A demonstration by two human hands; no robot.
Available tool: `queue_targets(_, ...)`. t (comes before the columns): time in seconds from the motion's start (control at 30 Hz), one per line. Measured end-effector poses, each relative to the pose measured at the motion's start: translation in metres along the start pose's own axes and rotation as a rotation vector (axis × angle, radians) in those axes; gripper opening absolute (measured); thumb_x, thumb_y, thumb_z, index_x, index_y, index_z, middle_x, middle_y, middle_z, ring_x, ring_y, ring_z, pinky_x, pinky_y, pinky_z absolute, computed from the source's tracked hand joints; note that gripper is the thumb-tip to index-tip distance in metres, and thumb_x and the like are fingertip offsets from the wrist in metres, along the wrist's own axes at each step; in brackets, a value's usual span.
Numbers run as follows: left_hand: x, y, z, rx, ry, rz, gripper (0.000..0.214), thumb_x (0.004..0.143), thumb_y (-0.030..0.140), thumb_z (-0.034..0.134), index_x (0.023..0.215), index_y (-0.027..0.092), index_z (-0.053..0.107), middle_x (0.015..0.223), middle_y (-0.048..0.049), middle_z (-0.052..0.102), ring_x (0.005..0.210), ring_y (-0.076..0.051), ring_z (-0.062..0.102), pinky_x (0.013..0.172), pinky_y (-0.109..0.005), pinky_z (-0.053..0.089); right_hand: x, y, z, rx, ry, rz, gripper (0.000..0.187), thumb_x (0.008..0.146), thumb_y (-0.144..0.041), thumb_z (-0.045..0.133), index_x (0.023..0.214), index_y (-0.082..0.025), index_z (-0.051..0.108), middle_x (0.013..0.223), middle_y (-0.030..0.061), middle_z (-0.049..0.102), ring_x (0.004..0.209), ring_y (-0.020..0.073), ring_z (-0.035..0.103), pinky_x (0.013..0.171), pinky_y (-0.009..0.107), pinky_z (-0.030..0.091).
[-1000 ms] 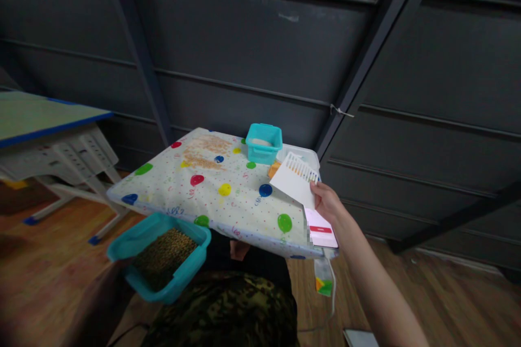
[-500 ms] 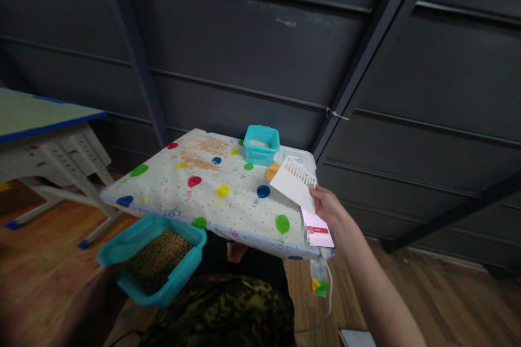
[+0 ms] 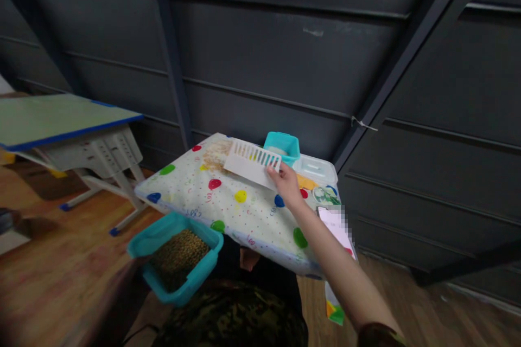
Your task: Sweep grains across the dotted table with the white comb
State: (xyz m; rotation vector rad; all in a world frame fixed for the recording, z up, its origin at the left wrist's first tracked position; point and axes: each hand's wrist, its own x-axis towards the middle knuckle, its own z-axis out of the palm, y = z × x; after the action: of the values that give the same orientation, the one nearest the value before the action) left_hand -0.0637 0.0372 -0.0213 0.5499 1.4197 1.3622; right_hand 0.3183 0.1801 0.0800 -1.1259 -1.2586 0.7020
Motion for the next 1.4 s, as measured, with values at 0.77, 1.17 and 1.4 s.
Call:
queue_targets(0.77, 0.020, -0.025, -0.009, -0.098, 0.048, -0.079, 0.031, 0.065, 0.042, 0.089, 0.067, 0.023, 0.065, 0.051, 0.0052, 0.054, 0.045, -0.016, 0.052, 0.045, -0.028, 0.044, 0.034, 0.055, 0.137, -0.285, -0.013, -0.155, 0.030, 0.095, -0.050, 0.062, 0.075, -0.028, 0.058, 0.068, 0.0002, 0.064, 0.074, 0.0248, 0.059, 0.074, 0.035, 0.049)
queue_targets(1.17, 0.020, -0.018, -0.004, -0.133, 0.037, -0.103, 0.017, 0.077, 0.030, 0.088, 0.075, 0.020, 0.075, 0.055, -0.0008, 0.067, 0.046, -0.021, 0.063, 0.049, -0.031, 0.053, 0.032, 0.057, 0.146, -0.209, -0.077, -0.160, 0.025, 0.093, -0.048, 0.061, 0.081, -0.027, 0.067, 0.083, 0.0041, 0.076, 0.083, 0.0270, 0.068, 0.083, 0.037, 0.054)
queue_targets(1.4, 0.018, -0.018, -0.006, -0.121, 0.027, -0.080, 0.025, 0.077, 0.035, 0.091, 0.076, 0.021, 0.071, 0.056, 0.0000, 0.068, 0.046, -0.019, 0.063, 0.048, -0.028, 0.050, 0.029, 0.052, 0.152, -0.215, -0.101, -0.152, 0.024, 0.092, -0.045, 0.063, 0.078, -0.026, 0.068, 0.079, 0.0038, 0.076, 0.079, 0.0274, 0.066, 0.079, 0.037, 0.052)
